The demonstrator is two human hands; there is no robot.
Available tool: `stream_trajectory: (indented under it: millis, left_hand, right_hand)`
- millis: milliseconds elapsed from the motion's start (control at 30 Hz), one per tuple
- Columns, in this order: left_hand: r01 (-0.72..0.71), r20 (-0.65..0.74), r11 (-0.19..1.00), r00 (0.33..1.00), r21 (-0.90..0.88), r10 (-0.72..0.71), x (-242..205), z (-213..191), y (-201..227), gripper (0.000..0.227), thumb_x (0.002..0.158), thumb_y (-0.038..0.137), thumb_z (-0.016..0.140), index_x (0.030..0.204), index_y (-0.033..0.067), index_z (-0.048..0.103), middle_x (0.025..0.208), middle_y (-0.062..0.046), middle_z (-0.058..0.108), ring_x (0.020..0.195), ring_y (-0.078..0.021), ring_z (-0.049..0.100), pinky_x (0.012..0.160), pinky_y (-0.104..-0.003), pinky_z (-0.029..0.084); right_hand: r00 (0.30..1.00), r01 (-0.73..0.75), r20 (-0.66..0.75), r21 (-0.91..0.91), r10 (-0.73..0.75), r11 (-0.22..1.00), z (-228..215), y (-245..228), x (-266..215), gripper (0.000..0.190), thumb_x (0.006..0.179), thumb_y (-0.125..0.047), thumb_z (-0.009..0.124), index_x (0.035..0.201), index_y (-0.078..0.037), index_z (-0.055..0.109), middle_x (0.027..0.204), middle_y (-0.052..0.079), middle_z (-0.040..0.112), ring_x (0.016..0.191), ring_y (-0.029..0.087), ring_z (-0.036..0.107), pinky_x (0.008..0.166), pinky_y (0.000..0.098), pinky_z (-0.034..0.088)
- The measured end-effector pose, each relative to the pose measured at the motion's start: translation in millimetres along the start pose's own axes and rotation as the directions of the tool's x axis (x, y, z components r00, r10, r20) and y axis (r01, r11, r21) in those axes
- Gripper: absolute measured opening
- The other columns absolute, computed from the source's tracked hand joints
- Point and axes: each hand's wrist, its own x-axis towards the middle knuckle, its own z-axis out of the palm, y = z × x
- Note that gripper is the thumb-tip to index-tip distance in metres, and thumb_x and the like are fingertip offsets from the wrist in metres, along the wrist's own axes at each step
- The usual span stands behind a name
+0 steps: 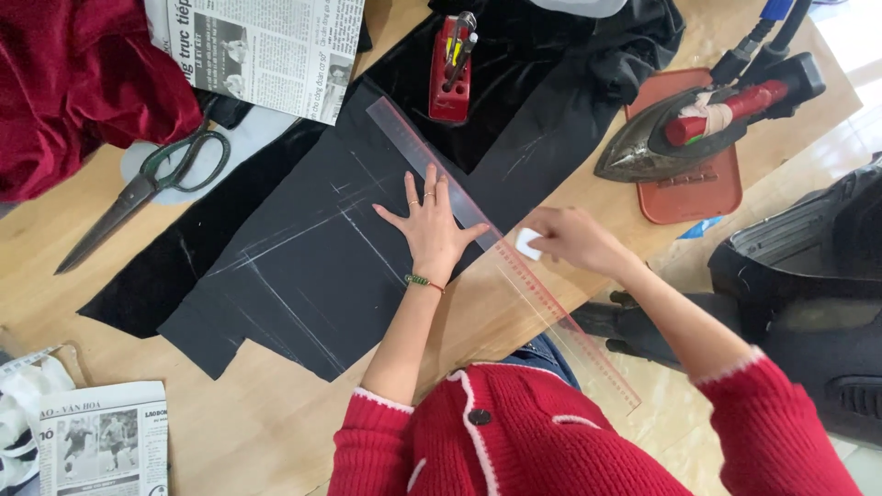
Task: The person marks a piece of black fabric with chalk and a ruler, then uses scissors to cut the fabric along the marked lines. The person handles the fabric, ruler, chalk, and scissors throughout the process.
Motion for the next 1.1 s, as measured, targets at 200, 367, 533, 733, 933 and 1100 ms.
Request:
stream_trajectory:
  millis: [200,367,533,733,933,1100]
  left_hand:
    - [-0.021,0.002,1.000,1.000,-0.006,0.021,-2.1,-2.4,-1.8,0.097,0.073,0.065,0.081,0.146,0.0125,0.043,0.166,-0.007,0.030,0.153,-0.0381,0.021,0.104,-0.091,0.007]
    - [-0.049,-0.043,0.999,0.998,-0.010,0.048,-5.5,-0.9,-5.3,0.096,0.074,0.065,0.080,0.146,0.0114,0.046,0.165,-0.007,0.033,0.153,-0.0374,0.022,0.106,-0.089,0.003]
    - [-0.116,-0.228,0.993,0.968,-0.026,0.107,-19.9,20.1,-23.7,0.112,0.067,0.074,0.083,0.153,0.0132,0.043,0.165,-0.007,0.030,0.154,-0.0399,0.016,0.107,-0.085,0.004]
    - [-0.111,-0.414,0.669,0.854,-0.735,-0.314,-61.0,10.9,-51.6,0.113,0.079,0.033,0.091,0.160,0.0017,0.019,0.162,-0.024,0.022,0.151,-0.0429,0.021,0.123,-0.060,0.015]
    - [-0.328,-0.138,-0.093,0.617,-0.940,-0.775,-112.0,-28.3,-102.7,0.073,0.092,-0.006,0.070,0.132,0.0197,0.015,0.135,-0.019,0.046,0.094,-0.0259,0.074,0.083,-0.034,0.064]
    - [-0.131,0.202,-0.483,0.791,-0.866,-0.578,-122.1,-2.6,-175.9,0.007,0.102,0.020,0.062,0.107,0.0234,0.060,0.116,-0.015,0.075,0.114,-0.0344,0.071,0.091,-0.042,0.062]
  right_hand:
    - [0.913,-0.223,-0.318,0.131,0.254,0.966,50.2,90.6,-68.8,0.017,0.091,-0.027,0.072,0.091,-0.010,0.072,0.071,0.008,0.076,0.069,0.026,0.070,0.073,0.0391,0.053]
    - [0.885,-0.193,-0.384,0.212,0.263,0.958,142.0,162.9,-110.7,0.025,0.091,-0.033,0.076,0.091,-0.008,0.072,0.083,0.012,0.070,0.082,0.029,0.069,0.080,0.0409,0.053]
    - [0.881,-0.176,-0.241,0.634,0.408,0.753,170.6,123.0,-127.8,0.026,0.104,-0.029,0.060,0.087,-0.010,0.060,0.077,0.000,0.046,0.072,0.010,0.039,0.066,0.0285,0.030]
    - [0.837,0.033,-0.547,0.020,-0.017,0.999,139.5,103.0,-83.3,0.025,0.094,-0.035,0.075,0.084,-0.017,0.062,0.082,-0.003,0.059,0.091,0.019,0.061,0.089,0.0310,0.036]
    - [0.773,0.467,-0.418,-0.133,-0.477,0.874,93.3,18.7,15.4,0.009,0.091,-0.024,0.078,0.091,-0.018,0.072,0.086,-0.003,0.071,0.085,0.021,0.062,0.084,0.0332,0.043]
    - [0.596,0.752,-0.266,-0.145,-0.758,0.643,86.3,-44.6,93.7,0.017,0.091,-0.023,0.079,0.083,-0.013,0.067,0.091,0.001,0.072,0.093,0.024,0.064,0.086,0.0360,0.044]
